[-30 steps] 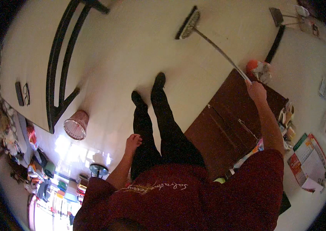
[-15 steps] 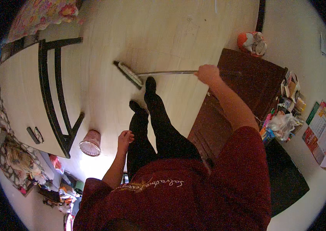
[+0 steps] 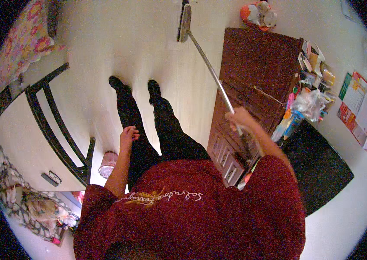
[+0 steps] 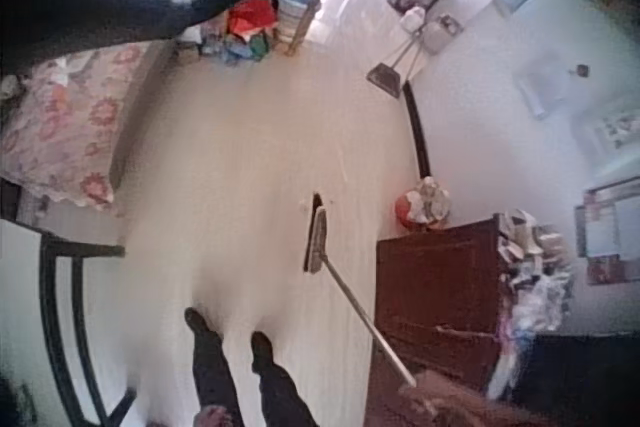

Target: The person sweeps the tiled floor using a broom and a dustpan, collecting debris from around furniture and under a table.

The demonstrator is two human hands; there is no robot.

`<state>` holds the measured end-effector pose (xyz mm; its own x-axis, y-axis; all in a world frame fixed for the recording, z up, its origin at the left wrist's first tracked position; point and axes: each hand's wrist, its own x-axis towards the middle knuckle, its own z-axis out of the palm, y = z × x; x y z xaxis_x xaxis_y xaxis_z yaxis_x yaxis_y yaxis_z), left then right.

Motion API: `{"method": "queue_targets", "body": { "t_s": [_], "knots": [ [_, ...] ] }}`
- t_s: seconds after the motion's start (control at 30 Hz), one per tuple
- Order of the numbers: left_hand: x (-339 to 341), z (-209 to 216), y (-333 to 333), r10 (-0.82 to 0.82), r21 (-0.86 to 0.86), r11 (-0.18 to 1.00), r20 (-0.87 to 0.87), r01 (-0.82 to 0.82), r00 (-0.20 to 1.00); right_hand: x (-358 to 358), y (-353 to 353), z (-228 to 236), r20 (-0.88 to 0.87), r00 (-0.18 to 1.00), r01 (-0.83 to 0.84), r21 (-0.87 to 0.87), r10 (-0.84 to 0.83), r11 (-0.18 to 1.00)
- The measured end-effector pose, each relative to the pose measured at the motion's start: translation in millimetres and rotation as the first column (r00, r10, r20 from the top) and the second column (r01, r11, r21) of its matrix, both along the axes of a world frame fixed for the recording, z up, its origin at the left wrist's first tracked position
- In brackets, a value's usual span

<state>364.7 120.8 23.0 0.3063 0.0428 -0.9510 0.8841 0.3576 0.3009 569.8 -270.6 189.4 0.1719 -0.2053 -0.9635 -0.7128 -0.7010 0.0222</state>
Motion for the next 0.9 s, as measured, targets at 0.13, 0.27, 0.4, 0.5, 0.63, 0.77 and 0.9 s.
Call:
{"method": "queue_targets", "body": {
  "t_s": [0.13, 0.27, 0.4, 0.5, 0.63, 0.77, 0.9],
  "knots": [
    [4, -17, 31, -0.178, 0.004, 0.984, -0.051, 0.179, 0.983, -98, 12, -15, 0.032, 0.973, 0.227, 0.002, -0.227, 0.974],
    [47, -10, 91, -0.249, 0.029, 0.968, -0.01, 0.249, 0.968, -184, 27, -52, 0.057, 0.9, 0.434, -0.037, -0.432, 0.9],
    [58, -7, 159, -0.361, 0.115, 0.925, -0.023, 0.362, 0.932, -166, 93, -48, -0.183, 0.478, 0.875, 0.006, -0.859, 0.485],
    [25, -34, 215, -0.418, 0.13, 0.894, -0.101, 0.428, 0.903, -165, 94, -65, -0.353, 0.0, 0.998, 0.065, -0.936, -0.024],
    [37, -13, 227, -0.563, 0.157, 0.782, -0.24, 0.604, 0.791, -157, 64, -107, -0.276, -0.184, 0.969, 0.111, -0.943, -0.221],
    [60, -9, 209, -0.5, 0.132, 0.839, -0.194, 0.527, 0.844, -86, 35, -150, -0.218, -0.173, 0.982, 0.039, -0.961, -0.186],
    [84, -8, 168, -0.385, 0.079, 0.913, -0.15, 0.4, 0.911, 19, 13, -168, -0.135, -0.141, 0.983, 0.1, -0.981, -0.155]
  ]
}}
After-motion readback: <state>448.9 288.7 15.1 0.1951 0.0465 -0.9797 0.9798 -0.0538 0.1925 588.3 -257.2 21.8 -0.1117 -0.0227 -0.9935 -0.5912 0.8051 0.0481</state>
